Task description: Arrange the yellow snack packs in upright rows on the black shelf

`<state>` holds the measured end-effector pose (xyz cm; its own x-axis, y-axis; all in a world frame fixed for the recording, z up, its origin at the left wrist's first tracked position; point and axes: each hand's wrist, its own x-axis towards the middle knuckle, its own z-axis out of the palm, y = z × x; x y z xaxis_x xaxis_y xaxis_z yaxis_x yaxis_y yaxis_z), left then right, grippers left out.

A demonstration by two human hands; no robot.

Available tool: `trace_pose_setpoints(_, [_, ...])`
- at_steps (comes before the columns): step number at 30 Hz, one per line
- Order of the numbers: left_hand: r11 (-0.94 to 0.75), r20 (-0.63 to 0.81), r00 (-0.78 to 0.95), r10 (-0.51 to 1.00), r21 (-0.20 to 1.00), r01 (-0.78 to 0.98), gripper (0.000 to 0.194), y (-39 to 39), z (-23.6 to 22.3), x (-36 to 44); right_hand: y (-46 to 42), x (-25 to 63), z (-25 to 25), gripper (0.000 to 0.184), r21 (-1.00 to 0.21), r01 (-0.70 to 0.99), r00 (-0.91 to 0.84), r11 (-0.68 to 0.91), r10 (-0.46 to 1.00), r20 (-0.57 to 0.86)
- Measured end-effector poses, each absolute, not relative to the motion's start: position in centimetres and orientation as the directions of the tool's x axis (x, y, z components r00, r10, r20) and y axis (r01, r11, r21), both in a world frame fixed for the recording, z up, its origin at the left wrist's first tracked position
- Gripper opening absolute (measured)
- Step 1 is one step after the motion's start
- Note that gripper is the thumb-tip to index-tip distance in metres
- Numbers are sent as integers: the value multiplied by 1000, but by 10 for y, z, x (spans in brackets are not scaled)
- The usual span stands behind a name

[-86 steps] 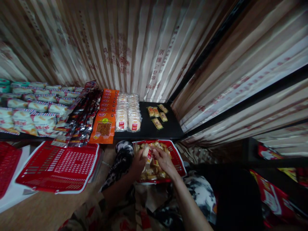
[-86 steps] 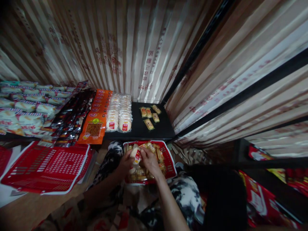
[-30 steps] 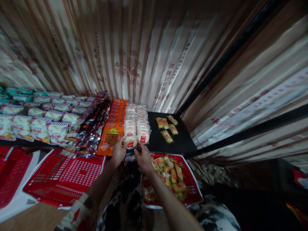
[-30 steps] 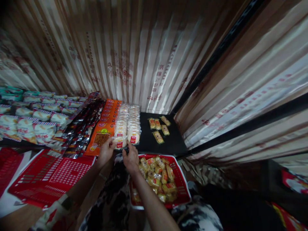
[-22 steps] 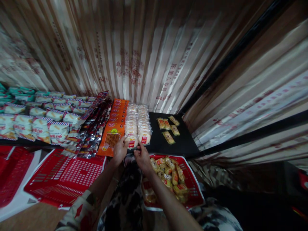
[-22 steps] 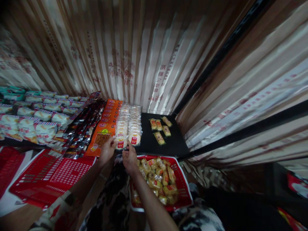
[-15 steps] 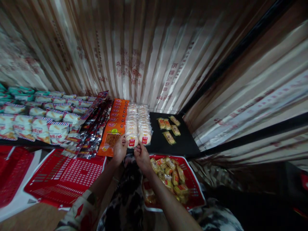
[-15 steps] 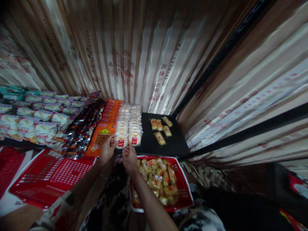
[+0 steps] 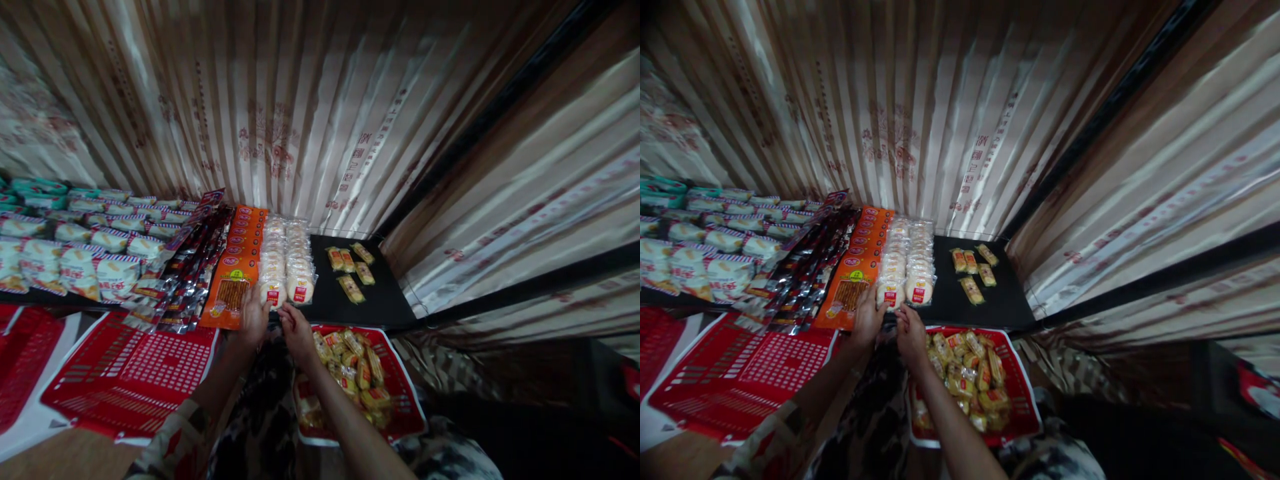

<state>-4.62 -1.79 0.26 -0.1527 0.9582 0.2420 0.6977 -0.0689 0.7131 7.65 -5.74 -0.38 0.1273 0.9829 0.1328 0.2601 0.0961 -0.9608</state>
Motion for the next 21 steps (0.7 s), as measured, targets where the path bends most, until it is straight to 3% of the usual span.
trace_pose_setpoints(4, [-69, 243, -151, 958, 710, 701, 49, -17, 4, -45, -55, 92, 5, 38, -896, 436, 322, 87, 914, 246])
trace_pose_setpoints(7, [-84, 267, -159, 950, 712, 697, 47, -16, 3, -44, -37, 108, 9, 53, -812, 577, 391, 91, 842, 372])
trace_pose_setpoints(12, [-93, 294, -187, 937, 728, 680, 47, -12, -6, -42, -1, 118, 13, 83, -603, 789, 246, 116, 840, 484])
trace_pose_setpoints(21, [-107, 343, -194, 919, 692, 714, 44, -10, -12, -39, 12, 107, 10, 76, -227, 960, -1, 166, 808, 589])
